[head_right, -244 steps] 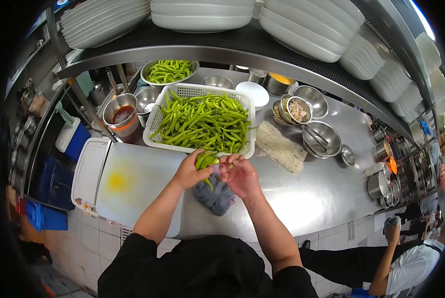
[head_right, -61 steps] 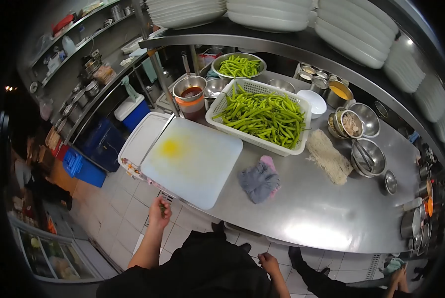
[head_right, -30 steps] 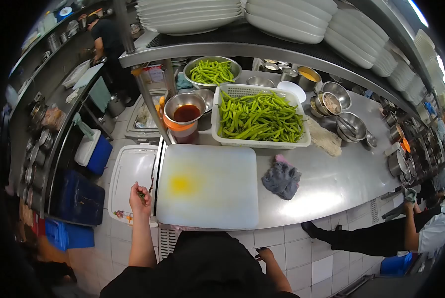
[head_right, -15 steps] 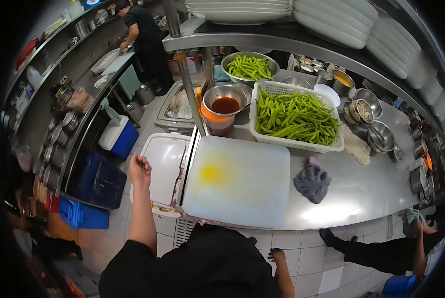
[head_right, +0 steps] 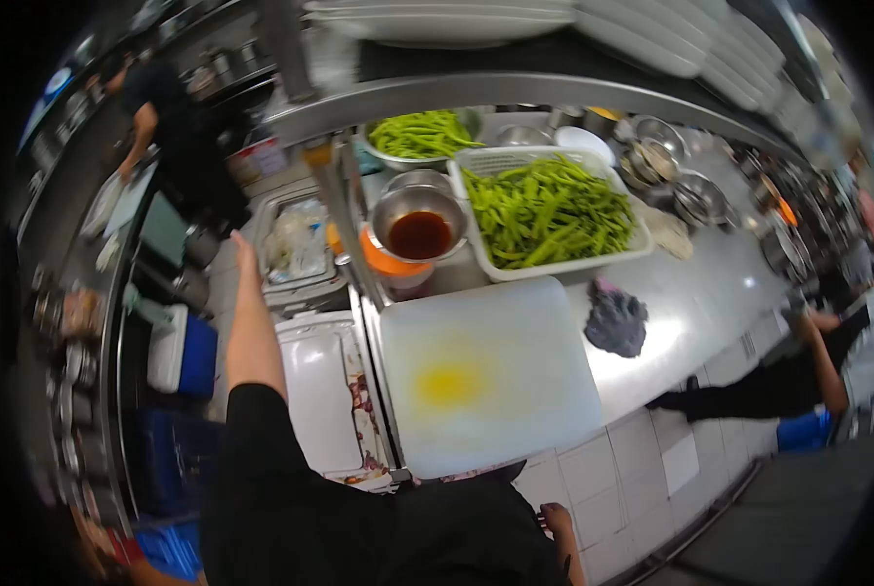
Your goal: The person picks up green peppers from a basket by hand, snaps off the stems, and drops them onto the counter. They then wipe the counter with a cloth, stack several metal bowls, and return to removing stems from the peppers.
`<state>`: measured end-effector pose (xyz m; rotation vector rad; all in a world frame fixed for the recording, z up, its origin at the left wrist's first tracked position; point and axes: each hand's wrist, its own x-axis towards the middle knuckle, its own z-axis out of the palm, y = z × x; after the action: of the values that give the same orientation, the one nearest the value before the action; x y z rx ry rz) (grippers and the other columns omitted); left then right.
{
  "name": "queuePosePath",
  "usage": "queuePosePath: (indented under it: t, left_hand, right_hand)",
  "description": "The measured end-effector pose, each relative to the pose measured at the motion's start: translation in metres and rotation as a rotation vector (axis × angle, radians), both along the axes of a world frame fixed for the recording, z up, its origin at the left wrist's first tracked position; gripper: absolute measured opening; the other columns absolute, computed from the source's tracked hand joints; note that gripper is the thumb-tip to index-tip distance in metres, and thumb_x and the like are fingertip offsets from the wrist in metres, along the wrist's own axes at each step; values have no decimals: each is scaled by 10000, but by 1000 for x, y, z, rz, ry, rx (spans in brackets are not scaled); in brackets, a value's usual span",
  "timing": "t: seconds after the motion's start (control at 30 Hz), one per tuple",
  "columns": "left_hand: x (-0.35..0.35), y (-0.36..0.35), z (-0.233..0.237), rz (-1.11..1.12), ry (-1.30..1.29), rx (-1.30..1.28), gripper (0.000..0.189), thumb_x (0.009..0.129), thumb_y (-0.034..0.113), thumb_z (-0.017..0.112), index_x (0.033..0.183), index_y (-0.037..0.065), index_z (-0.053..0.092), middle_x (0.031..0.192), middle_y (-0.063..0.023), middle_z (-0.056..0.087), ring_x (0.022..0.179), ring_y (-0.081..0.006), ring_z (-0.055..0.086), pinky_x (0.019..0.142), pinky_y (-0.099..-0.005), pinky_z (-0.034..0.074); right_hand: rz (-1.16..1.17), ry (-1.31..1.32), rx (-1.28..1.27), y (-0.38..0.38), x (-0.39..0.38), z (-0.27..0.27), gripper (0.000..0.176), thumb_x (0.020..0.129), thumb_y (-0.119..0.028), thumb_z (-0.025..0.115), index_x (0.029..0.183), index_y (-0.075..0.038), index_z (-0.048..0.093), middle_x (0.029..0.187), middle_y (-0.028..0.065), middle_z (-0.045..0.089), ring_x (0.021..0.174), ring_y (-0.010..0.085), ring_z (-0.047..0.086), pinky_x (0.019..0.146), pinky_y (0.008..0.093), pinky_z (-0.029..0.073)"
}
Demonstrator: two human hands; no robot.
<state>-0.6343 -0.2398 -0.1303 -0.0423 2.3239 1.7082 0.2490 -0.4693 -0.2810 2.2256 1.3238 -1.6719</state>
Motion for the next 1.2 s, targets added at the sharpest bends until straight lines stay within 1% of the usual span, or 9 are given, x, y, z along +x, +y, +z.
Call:
queuePosePath:
  t: [0.07, 0.13, 0.27, 0.37, 0.47, 0.53, 0.63, 0.97, 1.2]
  left_hand:
    - [-8, -2, -64, -106, -14, 261, 911, 833, 774, 284, 1271, 17, 538, 1164, -218, 596, 1061, -318, 581, 910, -416, 440]
    - [39, -35, -83, -227, -95, 339, 714, 890, 664, 374, 1153, 29, 567, 674, -102, 592, 517, -211, 548, 452, -348, 456]
    - [92, -93, -131, -201, 24, 136, 413, 937, 442, 488, 885, 55, 622, 488, -7, 418, 332, -129, 367, 315, -273, 300]
    - [134, -146, -135, -232, -81, 207, 338, 941, 360, 473, 912, 53, 611, 504, -11, 448, 319, -126, 357, 302, -268, 275]
    - [175, -170, -122, -298, -158, 252, 280, 911, 242, 500, 1083, 40, 590, 709, -86, 578, 483, -137, 514, 379, -267, 385]
    - [218, -172, -102, -251, -6, 112, 424, 849, 130, 536, 1258, 25, 501, 1053, -171, 590, 843, -199, 609, 650, -321, 516]
    - [240, -168, -97, -344, 367, -171, 552, 814, 78, 558, 1347, 23, 426, 1291, -187, 481, 1132, -285, 514, 936, -375, 441]
    - [510, -89, 15, -434, 750, -77, 486, 874, 185, 579, 1302, -6, 451, 1339, -175, 477, 1255, -320, 431, 1058, -380, 322]
    - [607, -42, -4, -658, 888, -843, 672, 930, 477, 427, 1403, 8, 343, 1486, -155, 307, 1396, -297, 235, 1129, -519, 126]
  right_hand:
    - [-45, -20, -3, -13, -11, 15, 283, 893, -236, 547, 1077, -24, 584, 856, 110, 683, 632, 195, 657, 528, 324, 533]
    - [-40, -78, -3, -23, -14, 29, 295, 898, -249, 537, 1072, -18, 598, 901, 119, 690, 662, 202, 678, 530, 325, 541]
    - [-192, -49, -142, -41, 28, -21, 325, 907, -284, 511, 1052, -7, 599, 943, 106, 691, 691, 222, 696, 540, 336, 548]
    - [-252, -44, -163, -35, 37, -14, 313, 904, -283, 524, 1048, -14, 593, 933, 108, 687, 681, 214, 693, 536, 340, 546]
    - [-301, 8, -108, -30, 47, -23, 314, 901, -290, 546, 1060, -22, 581, 906, 109, 682, 684, 214, 690, 534, 340, 542]
    - [-295, 53, -104, -22, 56, -30, 321, 900, -296, 555, 1071, -25, 573, 904, 108, 679, 683, 216, 688, 533, 338, 540]
    - [-292, 145, -93, -11, 81, -52, 348, 899, -316, 569, 1094, -28, 558, 920, 109, 673, 702, 226, 684, 543, 335, 540]
    - [-68, 98, -193, 14, 249, -58, 349, 905, -286, 541, 1128, -18, 547, 1002, 163, 661, 761, 281, 678, 590, 403, 562]
    - [-589, 81, -134, 6, 362, -73, 314, 922, -238, 494, 1147, -19, 499, 997, 188, 657, 730, 301, 679, 578, 418, 557]
